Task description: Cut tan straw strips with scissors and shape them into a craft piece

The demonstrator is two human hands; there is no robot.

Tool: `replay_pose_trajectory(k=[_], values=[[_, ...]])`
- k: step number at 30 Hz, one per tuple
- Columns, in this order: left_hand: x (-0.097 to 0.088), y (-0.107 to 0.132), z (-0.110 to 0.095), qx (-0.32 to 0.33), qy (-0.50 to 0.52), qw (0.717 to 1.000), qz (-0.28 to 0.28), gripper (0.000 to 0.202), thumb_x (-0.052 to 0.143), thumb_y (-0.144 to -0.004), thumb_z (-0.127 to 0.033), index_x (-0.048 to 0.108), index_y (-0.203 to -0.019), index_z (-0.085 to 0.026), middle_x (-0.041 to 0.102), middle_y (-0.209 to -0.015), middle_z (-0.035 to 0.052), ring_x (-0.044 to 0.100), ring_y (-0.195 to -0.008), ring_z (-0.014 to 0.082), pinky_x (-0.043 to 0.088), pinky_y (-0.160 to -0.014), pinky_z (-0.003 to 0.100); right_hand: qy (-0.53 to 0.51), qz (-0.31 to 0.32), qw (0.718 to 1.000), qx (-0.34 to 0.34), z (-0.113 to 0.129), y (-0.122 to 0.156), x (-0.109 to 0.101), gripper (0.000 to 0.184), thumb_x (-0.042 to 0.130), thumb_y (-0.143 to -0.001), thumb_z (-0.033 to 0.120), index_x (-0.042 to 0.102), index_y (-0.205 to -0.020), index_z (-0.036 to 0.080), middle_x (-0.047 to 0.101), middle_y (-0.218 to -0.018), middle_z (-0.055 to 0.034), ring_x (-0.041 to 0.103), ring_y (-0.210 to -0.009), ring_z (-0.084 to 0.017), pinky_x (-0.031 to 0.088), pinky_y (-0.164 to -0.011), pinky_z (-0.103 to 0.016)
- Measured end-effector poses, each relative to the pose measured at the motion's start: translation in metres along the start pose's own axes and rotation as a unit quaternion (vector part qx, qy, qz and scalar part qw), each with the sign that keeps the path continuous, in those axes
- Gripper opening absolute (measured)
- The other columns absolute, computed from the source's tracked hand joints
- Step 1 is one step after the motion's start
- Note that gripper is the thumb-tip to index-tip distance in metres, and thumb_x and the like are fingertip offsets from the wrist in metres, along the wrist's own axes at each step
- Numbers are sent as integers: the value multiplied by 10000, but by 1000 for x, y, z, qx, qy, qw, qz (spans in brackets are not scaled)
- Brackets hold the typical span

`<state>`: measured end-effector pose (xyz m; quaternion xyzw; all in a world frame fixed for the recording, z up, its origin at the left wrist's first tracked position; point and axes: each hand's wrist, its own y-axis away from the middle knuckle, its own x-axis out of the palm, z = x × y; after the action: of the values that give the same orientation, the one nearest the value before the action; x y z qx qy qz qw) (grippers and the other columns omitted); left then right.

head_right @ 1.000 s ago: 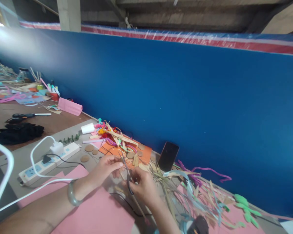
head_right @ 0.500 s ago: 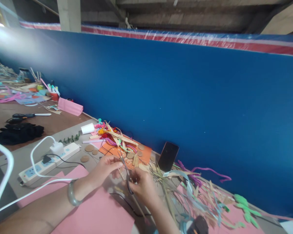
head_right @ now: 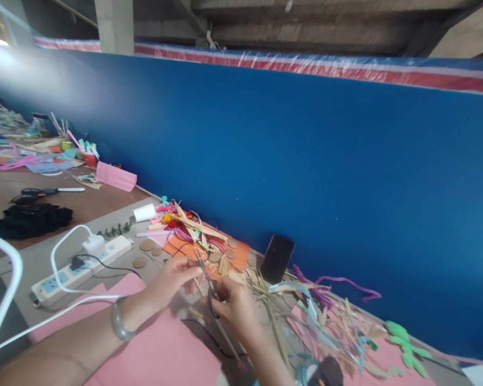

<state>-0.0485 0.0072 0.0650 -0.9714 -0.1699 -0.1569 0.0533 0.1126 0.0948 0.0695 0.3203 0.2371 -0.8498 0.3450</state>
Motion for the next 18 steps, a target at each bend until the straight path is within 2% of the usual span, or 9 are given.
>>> replay_pose_trajectory(k=[5,11,18], values=[[-1,-1,1,1,-1,1000,7,290,703,-721,-396,641,-685,-114,694,-673,55,564,-411,86,405,-395,188,-20,8,1000,13,-4,0,2,354,664,-709,346,369,-579,200,314,-551,77,276,-546,-93,219,-499,-218],[-1,0,-2,-6,-6,1000,4,311,713,-706,-416,632,-664,-118,692,-655,55,558,-404,85,401,-388,185,-25,-1,1000,12,-7,1,5,369,676,-703,380,383,-572,198,310,-549,76,279,-547,-94,230,-494,-212],[-3,-2,4,1,-15,1000,-2,317,706,-712,-427,614,-674,-126,696,-650,63,562,-406,98,406,-387,197,-41,0,999,14,-11,0,6,376,676,-711,400,389,-573,200,323,-543,71,288,-535,-95,233,-484,-212]])
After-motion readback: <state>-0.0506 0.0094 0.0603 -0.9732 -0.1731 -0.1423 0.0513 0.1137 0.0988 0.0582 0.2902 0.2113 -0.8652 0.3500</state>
